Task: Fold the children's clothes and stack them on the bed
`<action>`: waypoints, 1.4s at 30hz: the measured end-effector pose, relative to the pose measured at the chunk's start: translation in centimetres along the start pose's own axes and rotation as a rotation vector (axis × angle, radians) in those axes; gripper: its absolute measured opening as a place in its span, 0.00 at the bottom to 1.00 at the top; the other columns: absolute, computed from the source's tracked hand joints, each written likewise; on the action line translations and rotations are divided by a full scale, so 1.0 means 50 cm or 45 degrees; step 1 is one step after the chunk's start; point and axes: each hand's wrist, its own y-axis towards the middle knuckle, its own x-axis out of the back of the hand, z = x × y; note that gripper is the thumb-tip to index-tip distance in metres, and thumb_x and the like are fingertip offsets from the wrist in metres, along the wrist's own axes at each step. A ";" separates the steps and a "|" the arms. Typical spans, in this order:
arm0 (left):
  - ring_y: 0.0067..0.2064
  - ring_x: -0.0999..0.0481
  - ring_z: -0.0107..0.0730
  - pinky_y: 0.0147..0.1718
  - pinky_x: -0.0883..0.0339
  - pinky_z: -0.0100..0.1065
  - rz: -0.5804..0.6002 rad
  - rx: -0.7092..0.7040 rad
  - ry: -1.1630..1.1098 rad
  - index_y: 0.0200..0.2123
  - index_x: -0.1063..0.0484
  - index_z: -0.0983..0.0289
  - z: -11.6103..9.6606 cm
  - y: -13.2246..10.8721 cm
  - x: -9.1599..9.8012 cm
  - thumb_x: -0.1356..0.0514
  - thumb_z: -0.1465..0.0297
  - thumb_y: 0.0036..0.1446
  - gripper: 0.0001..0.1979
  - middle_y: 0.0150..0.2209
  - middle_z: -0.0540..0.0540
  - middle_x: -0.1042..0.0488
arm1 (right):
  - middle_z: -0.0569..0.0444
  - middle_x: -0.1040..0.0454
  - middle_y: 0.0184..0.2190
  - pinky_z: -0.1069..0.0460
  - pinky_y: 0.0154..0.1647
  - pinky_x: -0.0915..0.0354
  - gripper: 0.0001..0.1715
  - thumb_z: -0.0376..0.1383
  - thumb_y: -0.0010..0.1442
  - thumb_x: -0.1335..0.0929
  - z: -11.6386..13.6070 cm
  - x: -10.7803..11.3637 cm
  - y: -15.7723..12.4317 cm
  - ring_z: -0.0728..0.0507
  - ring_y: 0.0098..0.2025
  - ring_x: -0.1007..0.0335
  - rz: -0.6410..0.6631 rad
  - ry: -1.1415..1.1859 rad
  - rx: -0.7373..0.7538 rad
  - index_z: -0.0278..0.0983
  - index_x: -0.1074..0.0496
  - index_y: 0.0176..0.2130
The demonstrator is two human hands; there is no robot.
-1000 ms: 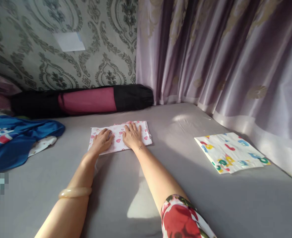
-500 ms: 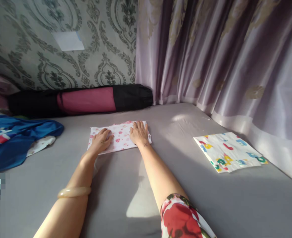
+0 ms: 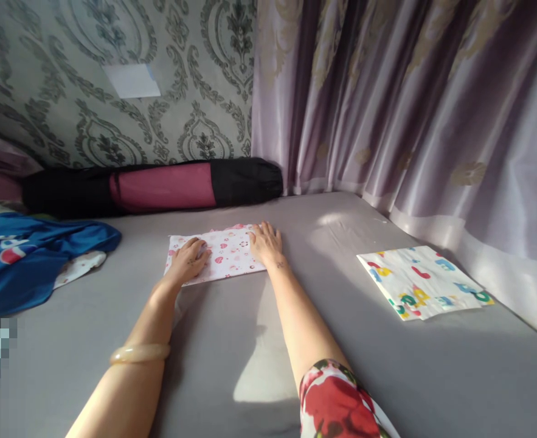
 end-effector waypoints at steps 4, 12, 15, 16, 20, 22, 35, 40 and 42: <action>0.65 0.42 0.46 0.63 0.49 0.49 -0.081 0.021 0.057 0.56 0.35 0.65 0.002 -0.001 -0.008 0.52 0.63 0.65 0.21 0.63 0.64 0.39 | 0.44 0.50 0.69 0.39 0.67 0.57 0.30 0.42 0.71 0.50 -0.033 0.003 0.005 0.40 0.70 0.58 0.043 0.012 -0.057 0.35 0.45 0.66; 0.69 0.50 0.48 0.65 0.57 0.53 -0.075 0.112 0.208 0.65 0.43 0.67 -0.001 0.000 -0.035 0.61 0.61 0.68 0.28 0.68 0.63 0.46 | 0.45 0.40 0.65 0.40 0.64 0.55 0.26 0.38 0.71 0.48 -0.040 -0.001 0.011 0.41 0.66 0.50 0.039 0.060 -0.054 0.37 0.41 0.63; 0.69 0.49 0.48 0.65 0.56 0.52 -0.072 0.143 0.248 0.65 0.43 0.66 -0.007 -0.001 -0.035 0.61 0.60 0.68 0.28 0.68 0.62 0.46 | 0.44 0.35 0.61 0.41 0.62 0.51 0.22 0.37 0.70 0.46 -0.037 0.003 0.018 0.39 0.63 0.43 -0.020 0.087 -0.056 0.37 0.35 0.58; 0.68 0.48 0.48 0.64 0.55 0.52 -0.090 0.142 0.260 0.64 0.42 0.66 -0.009 -0.002 -0.034 0.61 0.60 0.68 0.28 0.68 0.62 0.44 | 0.44 0.34 0.60 0.42 0.61 0.50 0.21 0.37 0.70 0.45 -0.036 0.003 0.022 0.39 0.62 0.42 -0.030 0.095 -0.055 0.36 0.34 0.57; 0.63 0.37 0.48 0.59 0.44 0.51 -0.183 0.071 0.317 0.57 0.35 0.64 -0.018 0.000 -0.021 0.59 0.62 0.67 0.23 0.60 0.64 0.32 | 0.42 0.31 0.57 0.44 0.58 0.46 0.18 0.35 0.69 0.43 -0.042 0.000 0.040 0.39 0.59 0.39 -0.026 0.108 -0.053 0.35 0.33 0.54; 0.58 0.31 0.48 0.53 0.38 0.47 -0.147 0.082 0.347 0.54 0.33 0.64 -0.018 0.011 -0.006 0.57 0.64 0.66 0.21 0.55 0.64 0.28 | 0.42 0.30 0.55 0.45 0.57 0.45 0.18 0.34 0.69 0.42 -0.048 -0.005 0.048 0.39 0.58 0.37 -0.016 0.102 -0.053 0.35 0.33 0.54; 0.47 0.23 0.41 0.42 0.32 0.31 0.637 0.040 0.434 0.56 0.29 0.62 0.044 0.197 0.093 0.42 0.67 0.52 0.26 0.54 0.60 0.26 | 0.40 0.35 0.55 0.44 0.55 0.45 0.22 0.30 0.65 0.36 -0.050 -0.001 0.054 0.36 0.57 0.42 -0.044 0.110 -0.063 0.35 0.34 0.58; 0.45 0.22 0.45 0.41 0.31 0.33 0.764 0.045 0.420 0.53 0.26 0.62 0.046 0.241 0.091 0.38 0.67 0.44 0.28 0.49 0.60 0.22 | 0.41 0.36 0.54 0.44 0.54 0.45 0.18 0.32 0.65 0.36 -0.053 -0.003 0.053 0.36 0.57 0.42 -0.029 0.133 -0.089 0.36 0.32 0.54; 0.46 0.22 0.45 0.41 0.31 0.33 0.793 0.049 0.408 0.53 0.26 0.62 0.050 0.248 0.094 0.37 0.65 0.44 0.29 0.49 0.60 0.22 | 0.42 0.35 0.54 0.44 0.55 0.45 0.17 0.33 0.66 0.37 -0.053 -0.007 0.052 0.36 0.57 0.42 -0.048 0.132 -0.088 0.36 0.32 0.54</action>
